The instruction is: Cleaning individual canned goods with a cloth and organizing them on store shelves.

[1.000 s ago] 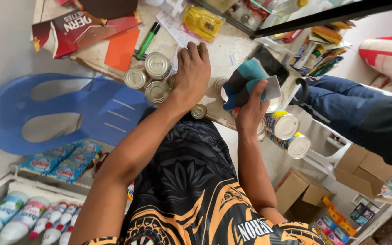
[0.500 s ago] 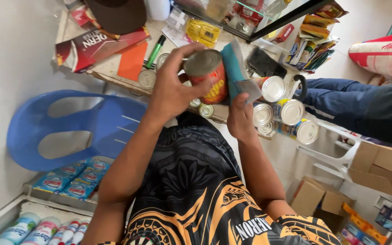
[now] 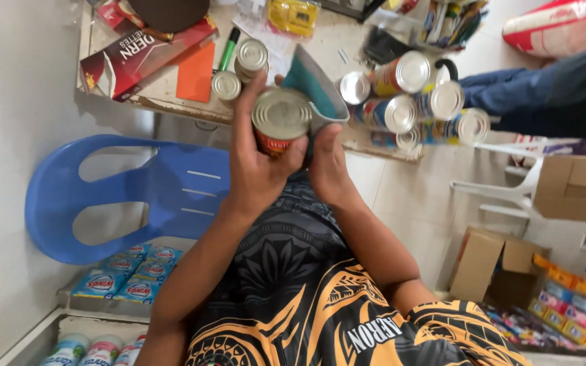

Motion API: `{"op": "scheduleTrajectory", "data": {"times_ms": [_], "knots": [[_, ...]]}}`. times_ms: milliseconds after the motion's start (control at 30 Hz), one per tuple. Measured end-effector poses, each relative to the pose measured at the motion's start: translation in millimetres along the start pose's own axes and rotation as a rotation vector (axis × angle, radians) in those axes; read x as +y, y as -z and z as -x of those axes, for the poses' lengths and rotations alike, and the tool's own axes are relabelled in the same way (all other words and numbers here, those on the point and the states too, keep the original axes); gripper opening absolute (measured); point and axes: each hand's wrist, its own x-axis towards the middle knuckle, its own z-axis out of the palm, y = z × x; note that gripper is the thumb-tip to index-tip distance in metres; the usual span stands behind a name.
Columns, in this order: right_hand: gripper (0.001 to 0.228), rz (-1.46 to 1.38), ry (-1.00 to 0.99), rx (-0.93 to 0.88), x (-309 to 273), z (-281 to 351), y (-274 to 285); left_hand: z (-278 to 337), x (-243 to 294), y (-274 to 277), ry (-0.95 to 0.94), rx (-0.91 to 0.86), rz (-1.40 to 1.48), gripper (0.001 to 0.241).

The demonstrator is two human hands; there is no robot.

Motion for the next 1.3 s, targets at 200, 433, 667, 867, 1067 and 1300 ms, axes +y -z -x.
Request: {"op": "scheduleTrajectory", "data": {"times_ms": [200,433,667,867,1067,1300], "knots": [[0.096,0.071,-0.069,0.028,-33,47,-34,47,-6,9,0.098,0.031,0.292,0.077],[0.070,0.297,0.198,-0.121,-34,79,-67,93,-4,32,0.149,0.118,0.438,0.059],[0.054,0.238,0.197,-0.341,-28,60,-121,113,22,95,0.097,0.382,0.540,0.055],[0.051,0.311,0.218,-0.630,-38,35,-175,129,16,138,0.003,0.800,0.500,0.057],[0.050,0.247,0.409,-0.886,-23,16,-196,134,10,143,-0.094,1.099,0.358,0.084],[0.043,0.207,0.249,-1.131,-38,-17,-200,131,41,106,-0.169,1.365,0.315,0.072]]}}
